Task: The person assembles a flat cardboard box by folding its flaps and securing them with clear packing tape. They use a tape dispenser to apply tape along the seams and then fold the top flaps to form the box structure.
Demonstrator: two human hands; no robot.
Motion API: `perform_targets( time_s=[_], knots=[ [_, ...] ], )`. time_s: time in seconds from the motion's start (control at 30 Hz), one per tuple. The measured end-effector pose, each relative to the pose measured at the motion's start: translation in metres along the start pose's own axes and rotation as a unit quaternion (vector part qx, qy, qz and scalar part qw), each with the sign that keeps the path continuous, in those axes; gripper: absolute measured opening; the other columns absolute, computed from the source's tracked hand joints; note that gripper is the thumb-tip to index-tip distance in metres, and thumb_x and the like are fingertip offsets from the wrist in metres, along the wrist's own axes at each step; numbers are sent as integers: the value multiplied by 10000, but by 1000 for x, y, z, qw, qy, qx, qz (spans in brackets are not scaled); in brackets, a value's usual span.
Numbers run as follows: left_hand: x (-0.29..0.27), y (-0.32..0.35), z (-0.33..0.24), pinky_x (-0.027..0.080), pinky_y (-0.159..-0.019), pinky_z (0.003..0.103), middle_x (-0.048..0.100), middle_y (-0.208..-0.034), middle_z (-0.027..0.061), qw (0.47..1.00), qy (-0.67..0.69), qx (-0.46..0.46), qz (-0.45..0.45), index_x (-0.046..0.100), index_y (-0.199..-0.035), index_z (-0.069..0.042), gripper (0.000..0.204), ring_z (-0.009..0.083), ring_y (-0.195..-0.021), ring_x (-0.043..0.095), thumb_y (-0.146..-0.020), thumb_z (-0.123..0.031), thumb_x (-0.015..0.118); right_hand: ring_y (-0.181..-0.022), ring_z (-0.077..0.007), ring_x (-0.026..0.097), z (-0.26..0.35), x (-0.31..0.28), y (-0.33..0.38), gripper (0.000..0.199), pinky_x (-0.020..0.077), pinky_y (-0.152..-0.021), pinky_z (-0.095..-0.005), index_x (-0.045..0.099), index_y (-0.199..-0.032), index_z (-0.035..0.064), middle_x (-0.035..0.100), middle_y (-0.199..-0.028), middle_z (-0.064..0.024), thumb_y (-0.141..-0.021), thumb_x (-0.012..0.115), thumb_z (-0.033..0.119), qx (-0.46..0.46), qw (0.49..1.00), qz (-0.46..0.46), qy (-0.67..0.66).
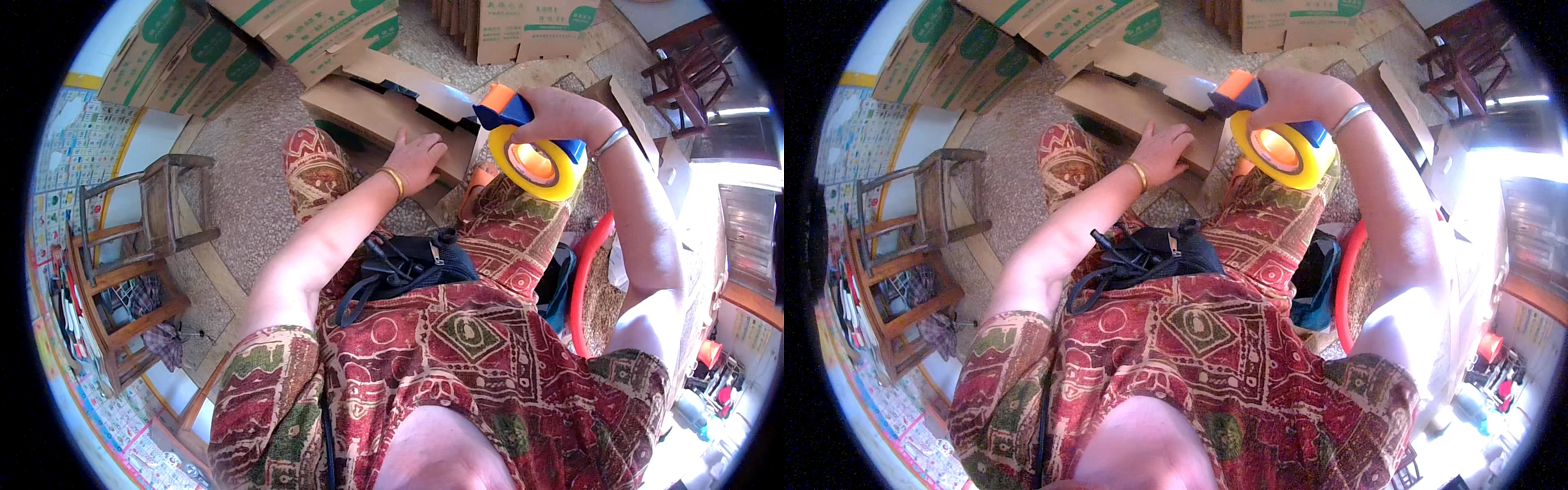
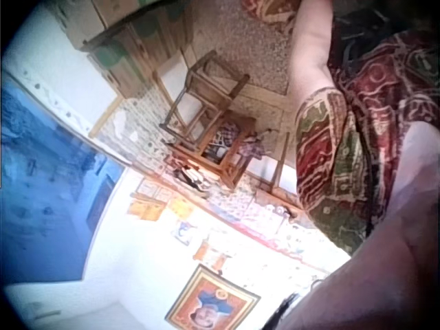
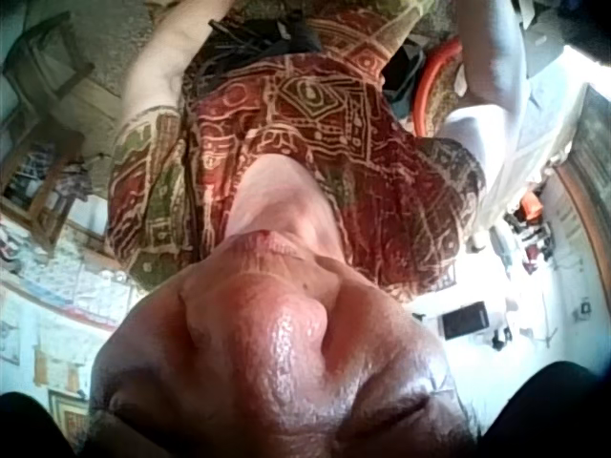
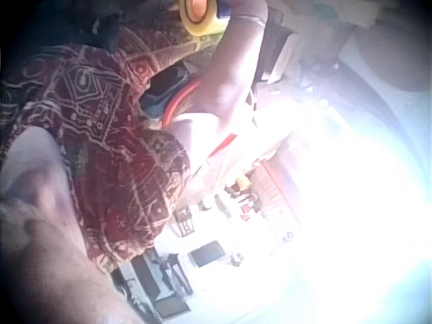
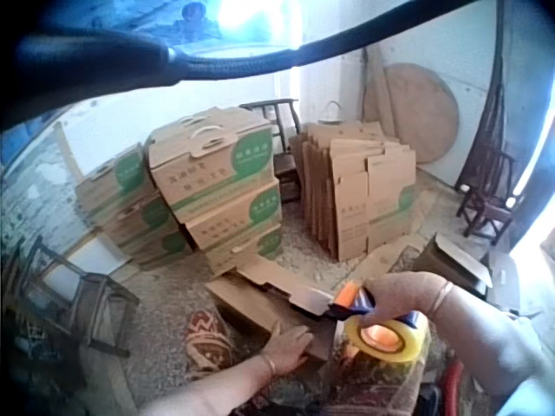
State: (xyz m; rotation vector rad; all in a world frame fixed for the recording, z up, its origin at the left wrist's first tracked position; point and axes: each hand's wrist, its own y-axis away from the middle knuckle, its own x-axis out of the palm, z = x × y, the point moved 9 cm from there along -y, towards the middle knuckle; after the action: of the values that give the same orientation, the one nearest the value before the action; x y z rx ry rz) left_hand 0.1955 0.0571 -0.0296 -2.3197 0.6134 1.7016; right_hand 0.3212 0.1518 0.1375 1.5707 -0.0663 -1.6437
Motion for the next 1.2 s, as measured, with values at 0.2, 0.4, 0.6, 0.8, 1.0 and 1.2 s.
perform_targets(
  time_s=[0.2, 0.4, 0.6, 0.8, 1.0, 1.2],
  knots=[
    [-36, -3, -63, 273, -1050, 555, 403, -1399, 89, 965, 33, 219, -140, 393, -1372, -212, 799, 268, -1317, 360, -663, -237, 759, -943, -335, 624, 1, -1, -1, 680, 484, -837, -376, 548, -1150, -11, 644, -1004, -210, -666, 711, 439, -2, 1000, 1, 9],
    [-16, -33, -64, 189, -1089, 612, 264, -1497, 50, 963, -26, 266, -32, 332, -1411, -363, 781, 235, -1385, 271, -737, -272, 717, -921, -329, 629, -6, -6, -6, 655, 484, -829, -370, 555, -1141, -19, 649, -991, -210, -679, 705, 420, 22, 999, -17, -16],
    [-1, -34, -57, 243, -1058, 623, 305, -1453, 105, 980, -3, 199, 12, 227, -1432, -456, 721, 261, -1373, 284, -839, -327, 616, -914, -299, 628, -9, -16, 5, 669, 483, -832, -352, 543, -1175, -25, 647, -1006, -198, -689, 702, 407, 21, 998, -14, -64],
    [-14, -34, -57, 275, -1051, 600, 319, -1445, 113, 977, 52, 201, -54, 316, -1406, -423, 669, 272, -1328, 354, -831, -245, 608, -931, -255, 621, -28, -17, 7, 665, 479, -839, -330, 529, -1205, -26, 647, -1031, -167, -711, 701, 386, 25, 993, -20, -116],
    [-28, -28, -41, 290, -1061, 560, 340, -1437, 146, 967, 113, 179, -139, 370, -1400, -264, 650, 297, -1310, 377, -805, -162, 610, -962, -218, 611, -27, -26, 14, 656, 467, -864, -307, 510, -1239, -29, 641, -1068, -156, -743, 685, 362, 46, 984, -37, -171],
    [-32, -25, -17, 232, -1106, 520, 338, -1445, 165, 968, 147, 77, -187, 355, -1382, -41, 669, 307, -1365, 296, -786, -169, 631, -934, -232, 618, -14, -26, 12, 669, 478, -844, -316, 494, -1245, -38, 641, -1045, -172, -741, 684, 358, -2, 983, -51, -178]
  ],
)
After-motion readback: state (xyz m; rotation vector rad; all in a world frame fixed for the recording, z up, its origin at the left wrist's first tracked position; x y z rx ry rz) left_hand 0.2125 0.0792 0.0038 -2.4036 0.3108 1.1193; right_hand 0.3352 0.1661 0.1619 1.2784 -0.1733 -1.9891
